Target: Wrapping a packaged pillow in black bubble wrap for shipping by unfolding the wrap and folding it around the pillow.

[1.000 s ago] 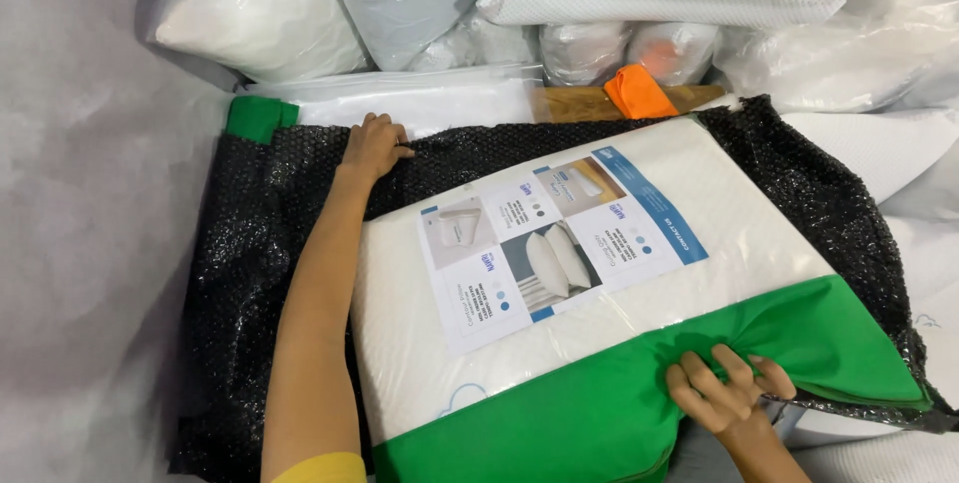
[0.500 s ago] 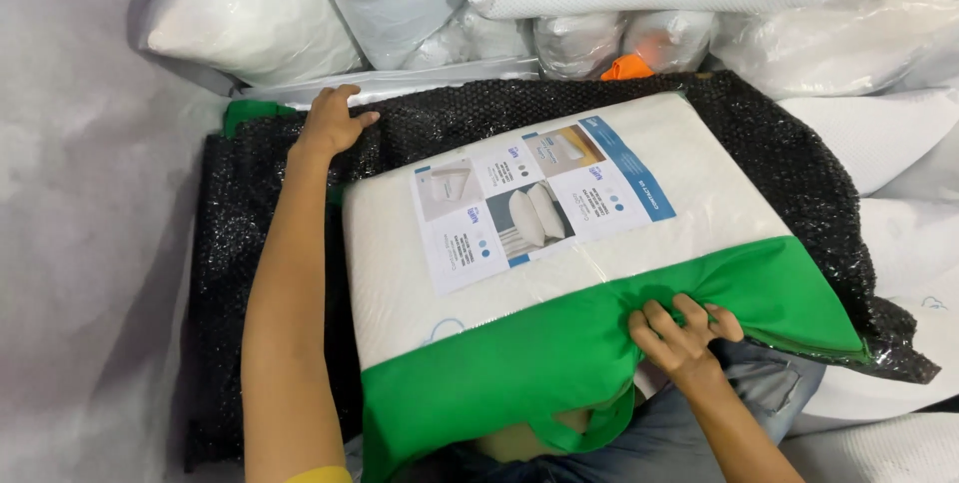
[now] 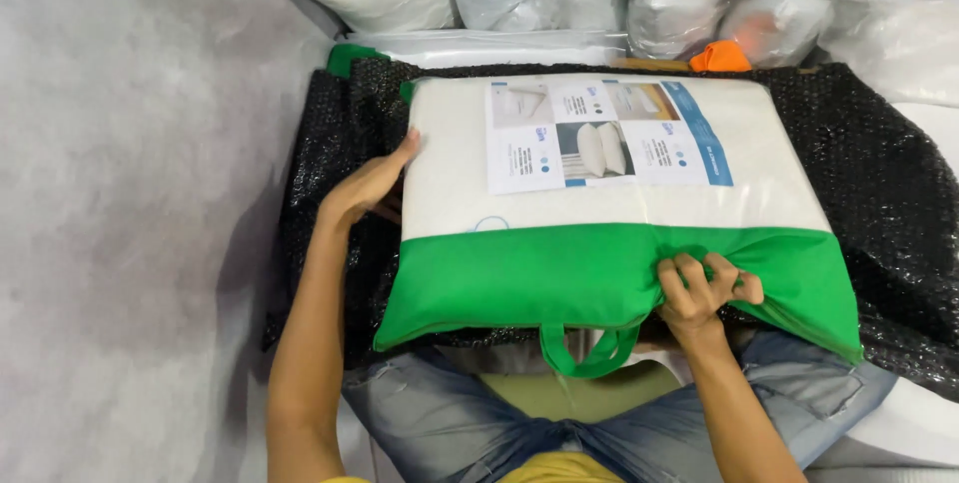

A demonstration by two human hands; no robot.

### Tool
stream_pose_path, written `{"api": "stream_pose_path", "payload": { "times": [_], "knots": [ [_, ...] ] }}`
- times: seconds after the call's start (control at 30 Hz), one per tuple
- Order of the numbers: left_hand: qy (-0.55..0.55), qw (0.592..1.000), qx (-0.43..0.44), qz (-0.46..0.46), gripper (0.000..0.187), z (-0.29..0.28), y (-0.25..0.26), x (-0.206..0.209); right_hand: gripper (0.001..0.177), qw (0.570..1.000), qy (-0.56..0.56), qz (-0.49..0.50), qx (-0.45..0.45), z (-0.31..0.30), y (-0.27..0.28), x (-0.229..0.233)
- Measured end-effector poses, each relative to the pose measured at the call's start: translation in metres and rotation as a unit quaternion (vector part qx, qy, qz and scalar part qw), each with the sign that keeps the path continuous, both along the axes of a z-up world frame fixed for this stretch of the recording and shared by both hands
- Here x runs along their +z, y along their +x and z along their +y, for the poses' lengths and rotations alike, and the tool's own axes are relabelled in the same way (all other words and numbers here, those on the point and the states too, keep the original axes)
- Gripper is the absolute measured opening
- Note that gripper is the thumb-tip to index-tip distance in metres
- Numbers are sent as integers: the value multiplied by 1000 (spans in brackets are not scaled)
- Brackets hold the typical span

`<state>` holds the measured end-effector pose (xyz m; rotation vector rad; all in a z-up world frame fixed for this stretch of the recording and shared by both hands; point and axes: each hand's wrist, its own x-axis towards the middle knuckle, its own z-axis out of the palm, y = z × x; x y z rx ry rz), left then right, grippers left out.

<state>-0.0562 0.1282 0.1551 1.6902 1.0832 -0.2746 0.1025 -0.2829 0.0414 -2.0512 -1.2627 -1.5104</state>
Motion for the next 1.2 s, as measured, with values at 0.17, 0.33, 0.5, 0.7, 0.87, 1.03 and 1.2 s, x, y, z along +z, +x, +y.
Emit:
{"api": "stream_pose_path", "payload": {
  "times": [0.17,0.33,0.5,0.7,0.87,1.03,1.2],
  "knots": [
    [-129,979,36,-157,125,27,-13,-130,32,999,2,-17,43,21,18,-41],
    [-128,973,41,-188,112,16,-22,-152,31,998,-34,3,55,14,5,-68],
    [-103,972,31,-207,101,6,-27,-154,27,998,-50,17,33,-3,-5,-101],
    [-89,971,19,-222,98,6,-32,-171,12,993,-105,44,26,-20,-21,-118],
    [-73,971,37,-227,89,4,-33,-172,17,980,-177,93,-16,-22,-47,-96],
    [-66,973,25,-220,88,5,-37,-173,67,952,-260,161,-29,-40,-62,-88],
    [-53,977,25,-203,90,-6,-32,-150,72,927,-325,186,-21,-54,-77,8]
  ]
}}
